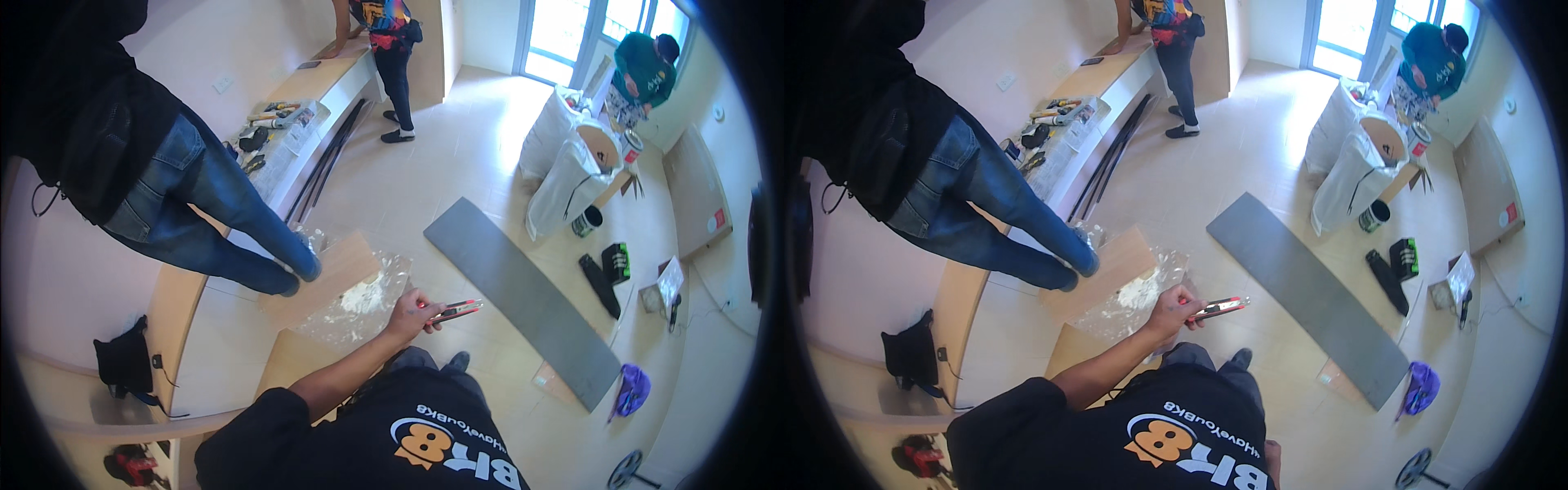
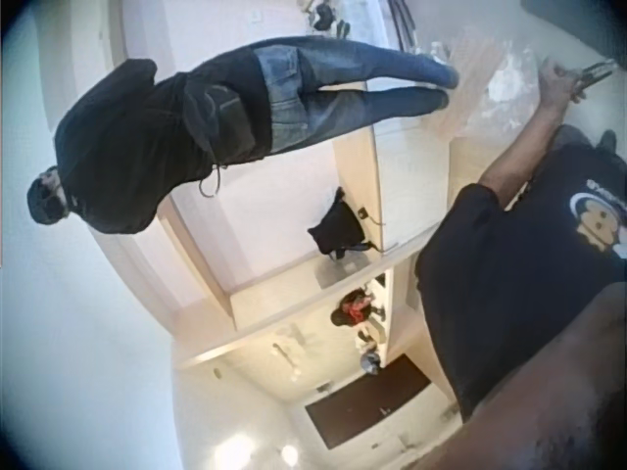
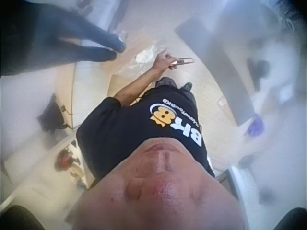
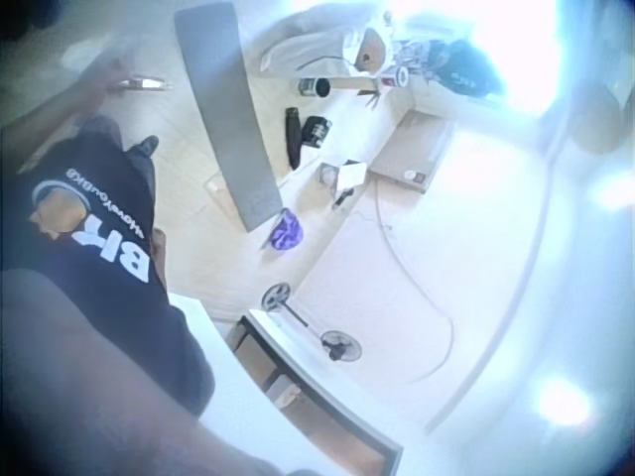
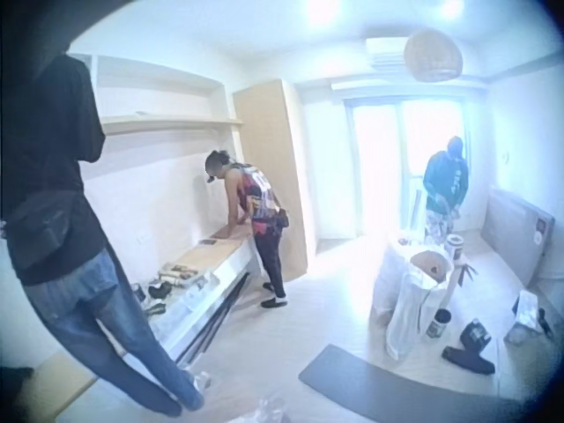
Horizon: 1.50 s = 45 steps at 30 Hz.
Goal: The person measures a gray board with a tape measure and marks it with a pencil. They then place a wooden board on top, adjust it, and later retrieve a utility knife from a purple bag.
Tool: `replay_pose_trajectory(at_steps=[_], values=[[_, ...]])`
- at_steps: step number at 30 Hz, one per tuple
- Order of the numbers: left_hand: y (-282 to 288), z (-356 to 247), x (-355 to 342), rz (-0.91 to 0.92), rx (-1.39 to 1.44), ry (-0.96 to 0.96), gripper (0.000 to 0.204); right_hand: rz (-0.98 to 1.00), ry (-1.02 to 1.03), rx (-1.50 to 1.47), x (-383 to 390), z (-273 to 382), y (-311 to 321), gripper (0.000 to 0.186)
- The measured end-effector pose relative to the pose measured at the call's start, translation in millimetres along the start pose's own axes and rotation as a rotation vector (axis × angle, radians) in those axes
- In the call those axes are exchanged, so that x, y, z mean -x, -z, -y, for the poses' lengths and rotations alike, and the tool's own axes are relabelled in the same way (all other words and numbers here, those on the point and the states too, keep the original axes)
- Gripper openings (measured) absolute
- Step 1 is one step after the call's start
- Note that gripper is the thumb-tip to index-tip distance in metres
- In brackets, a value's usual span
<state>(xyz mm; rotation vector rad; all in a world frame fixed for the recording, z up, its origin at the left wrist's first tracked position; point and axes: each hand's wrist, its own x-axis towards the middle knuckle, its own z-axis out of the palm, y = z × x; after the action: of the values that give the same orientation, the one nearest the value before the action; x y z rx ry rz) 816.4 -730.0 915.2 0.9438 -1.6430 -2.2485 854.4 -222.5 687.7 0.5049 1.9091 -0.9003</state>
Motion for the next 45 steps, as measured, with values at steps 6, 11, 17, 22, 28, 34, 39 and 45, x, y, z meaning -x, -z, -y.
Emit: replay_pose_trajectory(at_steps=[6,11,17,22,28,34,39,45], values=[[-29.4,-4.8,-27.2,-0.134,0.043,-0.007,0.031,-0.198,0.060,-0.298,-80.3,100.1,120.2,0.016],[-32.6,-6.7,-60.2,-0.227,0.067,0.036,0.028,-0.113,0.174,-0.246,-142.2,187.2,135.9,0.020],[-3.2,-4.5,-123.4,-0.344,0.162,0.019,0.028,0.052,0.092,0.014,-185.3,265.9,78.8,0.016],[64.8,-13.0,-225.7,-0.503,0.130,0.010,0.030,0.250,0.515,0.330,-232.0,326.8,37.8,0.038],[147.5,-66.6,-340.0,-0.638,0.068,-0.021,0.030,0.164,0.272,0.436,-250.4,486.4,6.4,0.032],[204.7,-103.8,-363.2,-0.777,0.169,-0.051,0.029,0.078,0.318,0.238,-274.8,659.0,-49.0,0.034],[231.0,-96.3,-352.1,-0.955,0.231,-0.060,0.028,0.152,0.437,0.649,-286.7,754.8,-95.2,0.030],[247.8,-72.5,-338.5,-1.121,0.353,-0.038,0.028,0.269,0.405,1.087,-311.4,841.9,-142.6,0.033]])
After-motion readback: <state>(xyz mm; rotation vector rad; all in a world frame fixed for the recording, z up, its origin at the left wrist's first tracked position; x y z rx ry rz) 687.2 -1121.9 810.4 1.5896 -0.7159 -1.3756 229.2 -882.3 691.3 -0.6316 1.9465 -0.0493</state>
